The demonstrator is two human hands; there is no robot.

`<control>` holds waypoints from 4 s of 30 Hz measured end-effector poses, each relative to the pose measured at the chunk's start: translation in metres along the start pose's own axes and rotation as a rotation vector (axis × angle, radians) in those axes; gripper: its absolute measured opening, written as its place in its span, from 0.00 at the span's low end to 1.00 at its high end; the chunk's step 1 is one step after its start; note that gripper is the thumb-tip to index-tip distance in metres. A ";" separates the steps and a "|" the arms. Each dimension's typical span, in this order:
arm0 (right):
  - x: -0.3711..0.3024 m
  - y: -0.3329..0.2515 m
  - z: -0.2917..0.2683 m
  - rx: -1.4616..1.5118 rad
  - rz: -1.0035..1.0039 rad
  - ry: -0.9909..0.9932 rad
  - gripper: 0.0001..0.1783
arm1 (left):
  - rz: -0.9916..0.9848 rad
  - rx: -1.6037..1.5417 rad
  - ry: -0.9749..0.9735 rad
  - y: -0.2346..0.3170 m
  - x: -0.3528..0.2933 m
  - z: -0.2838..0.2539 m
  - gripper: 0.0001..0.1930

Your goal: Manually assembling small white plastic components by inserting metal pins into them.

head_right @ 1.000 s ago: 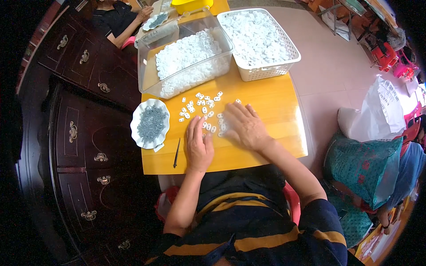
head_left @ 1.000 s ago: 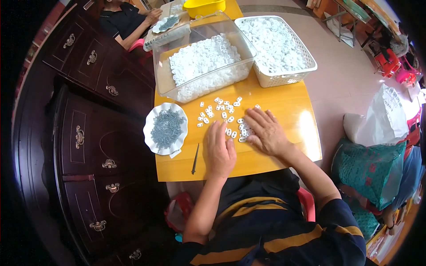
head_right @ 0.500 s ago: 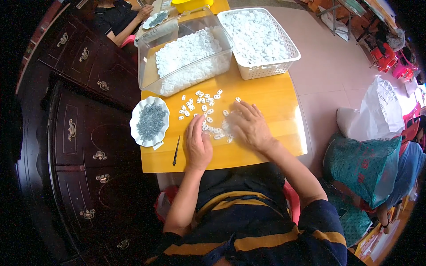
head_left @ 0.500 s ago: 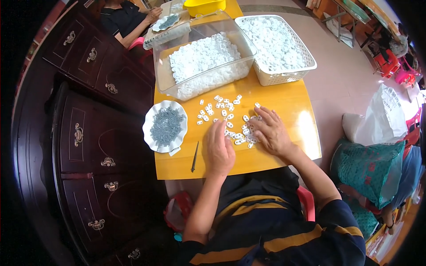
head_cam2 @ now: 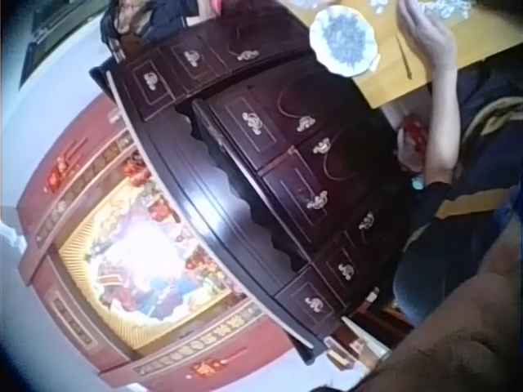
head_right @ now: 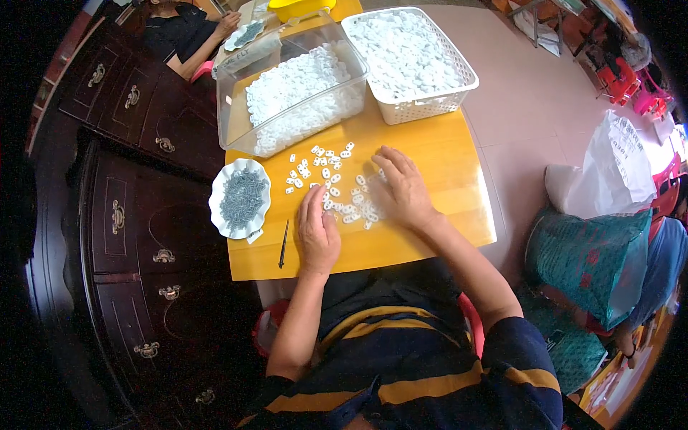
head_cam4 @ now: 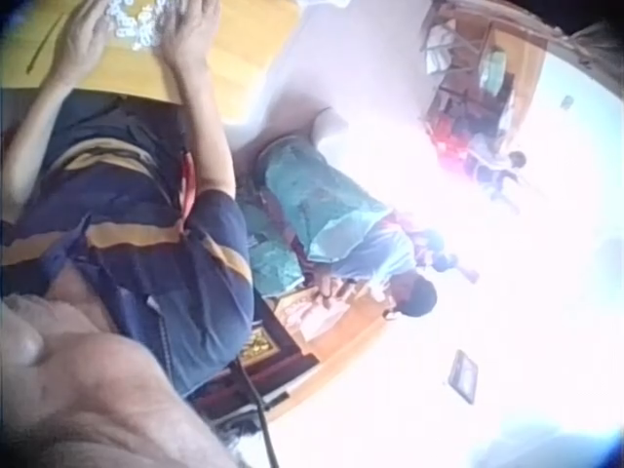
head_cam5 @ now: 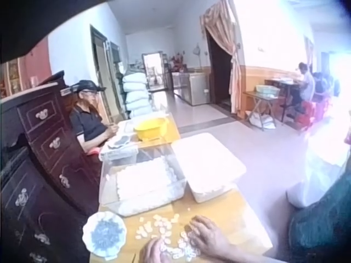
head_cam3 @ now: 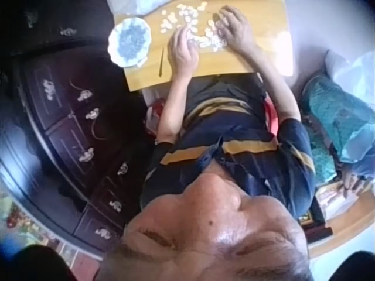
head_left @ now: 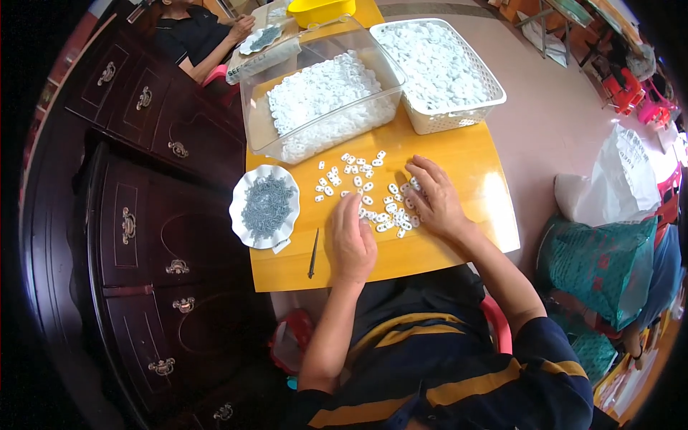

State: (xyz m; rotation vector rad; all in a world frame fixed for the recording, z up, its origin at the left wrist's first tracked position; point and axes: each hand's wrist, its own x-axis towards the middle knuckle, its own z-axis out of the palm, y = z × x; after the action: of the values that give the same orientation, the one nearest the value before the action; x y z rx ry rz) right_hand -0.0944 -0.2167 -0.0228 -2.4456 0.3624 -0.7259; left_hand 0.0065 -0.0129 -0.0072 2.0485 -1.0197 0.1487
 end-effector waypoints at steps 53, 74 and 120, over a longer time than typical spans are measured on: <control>0.017 -0.015 0.004 -0.010 -0.409 -0.285 0.24 | -0.044 0.482 -0.275 -0.129 0.070 -0.133 0.16; 0.022 0.011 -0.001 0.754 0.355 0.404 0.27 | -0.019 0.328 -0.120 -0.136 0.071 -0.135 0.08; 0.025 0.018 0.009 0.926 0.489 0.404 0.27 | 0.404 0.244 -0.355 0.007 0.069 0.005 0.16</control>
State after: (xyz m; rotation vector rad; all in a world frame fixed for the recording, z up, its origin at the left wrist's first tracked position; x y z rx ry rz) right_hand -0.0701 -0.2372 -0.0292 -1.2744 0.5863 -0.8964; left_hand 0.0461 -0.0609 0.0242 2.1038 -1.7060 0.1242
